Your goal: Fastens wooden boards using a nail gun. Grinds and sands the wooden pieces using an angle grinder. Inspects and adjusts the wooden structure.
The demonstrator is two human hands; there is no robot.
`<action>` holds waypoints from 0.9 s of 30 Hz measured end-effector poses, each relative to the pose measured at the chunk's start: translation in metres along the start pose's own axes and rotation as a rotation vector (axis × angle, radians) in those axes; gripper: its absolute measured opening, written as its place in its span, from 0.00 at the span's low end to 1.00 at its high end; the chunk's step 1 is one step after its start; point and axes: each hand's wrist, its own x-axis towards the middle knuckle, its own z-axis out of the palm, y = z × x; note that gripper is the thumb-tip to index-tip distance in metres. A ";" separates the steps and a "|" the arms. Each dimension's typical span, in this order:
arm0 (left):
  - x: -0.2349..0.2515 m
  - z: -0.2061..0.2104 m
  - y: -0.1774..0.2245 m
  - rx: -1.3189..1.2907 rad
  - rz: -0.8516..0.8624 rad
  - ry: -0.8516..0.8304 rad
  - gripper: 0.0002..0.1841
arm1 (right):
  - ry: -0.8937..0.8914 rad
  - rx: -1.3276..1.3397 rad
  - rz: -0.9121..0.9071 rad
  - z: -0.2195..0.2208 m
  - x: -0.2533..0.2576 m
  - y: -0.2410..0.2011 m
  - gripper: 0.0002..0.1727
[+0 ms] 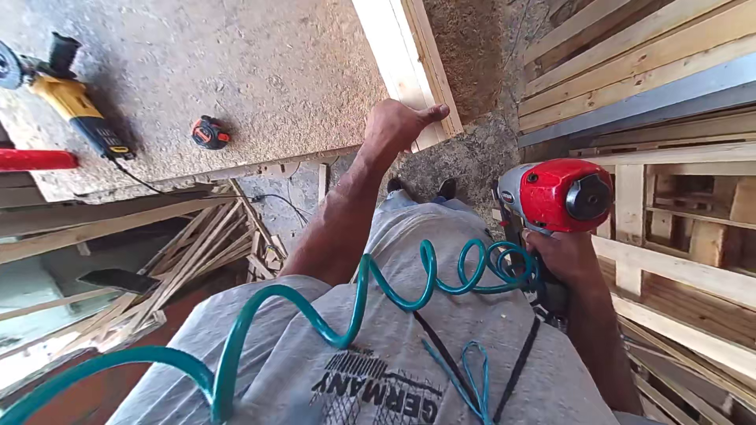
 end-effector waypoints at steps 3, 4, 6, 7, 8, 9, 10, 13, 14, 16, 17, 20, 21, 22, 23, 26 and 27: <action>0.001 0.003 0.007 0.022 0.046 0.035 0.45 | 0.010 0.056 -0.065 -0.007 0.004 -0.002 0.12; 0.004 0.006 0.007 0.017 0.077 0.054 0.44 | 0.008 0.078 -0.097 -0.010 0.005 -0.004 0.13; 0.009 0.010 0.016 0.022 0.128 0.081 0.42 | 0.009 0.109 -0.144 -0.016 0.007 -0.011 0.13; 0.010 0.013 0.020 0.030 0.147 0.073 0.42 | 0.014 0.116 -0.153 -0.019 0.003 -0.014 0.13; 0.012 0.014 0.025 0.028 0.160 0.059 0.42 | 0.018 0.127 -0.169 -0.023 0.001 -0.019 0.12; 0.013 0.010 0.029 0.022 0.165 0.045 0.42 | 0.026 0.139 -0.195 -0.027 0.000 -0.025 0.12; 0.014 0.007 0.029 0.015 0.165 0.021 0.41 | 0.034 0.156 -0.223 -0.031 -0.003 -0.030 0.11; 0.014 0.002 0.022 0.004 0.175 -0.009 0.42 | 0.043 0.217 -0.342 -0.037 -0.010 -0.043 0.11; 0.014 0.003 0.021 0.014 0.184 -0.009 0.41 | 0.048 0.228 -0.361 -0.038 -0.012 -0.049 0.11; 0.015 0.004 0.020 0.041 0.212 -0.004 0.40 | 0.053 0.250 -0.387 -0.037 -0.015 -0.065 0.10; 0.015 0.004 0.017 0.056 0.231 -0.008 0.40 | 0.050 0.247 -0.400 -0.037 -0.017 -0.074 0.09; 0.015 -0.006 0.005 0.137 0.348 0.083 0.41 | 0.042 0.240 -0.455 -0.035 -0.017 -0.097 0.08; 0.013 -0.010 0.001 0.154 0.401 0.161 0.40 | 0.040 0.226 -0.456 -0.033 -0.017 -0.104 0.08; 0.013 -0.016 -0.001 0.159 0.473 0.248 0.39 | 0.042 0.216 -0.449 -0.031 -0.016 -0.109 0.08; 0.015 -0.019 -0.002 0.160 0.586 0.332 0.35 | 0.045 0.210 -0.440 -0.028 -0.016 -0.113 0.08; 0.044 -0.017 0.010 0.190 1.168 0.433 0.22 | 0.047 0.204 -0.411 -0.021 -0.012 -0.119 0.06; 0.054 -0.014 0.020 0.260 1.319 0.383 0.22 | 0.048 0.195 -0.392 -0.019 -0.011 -0.121 0.06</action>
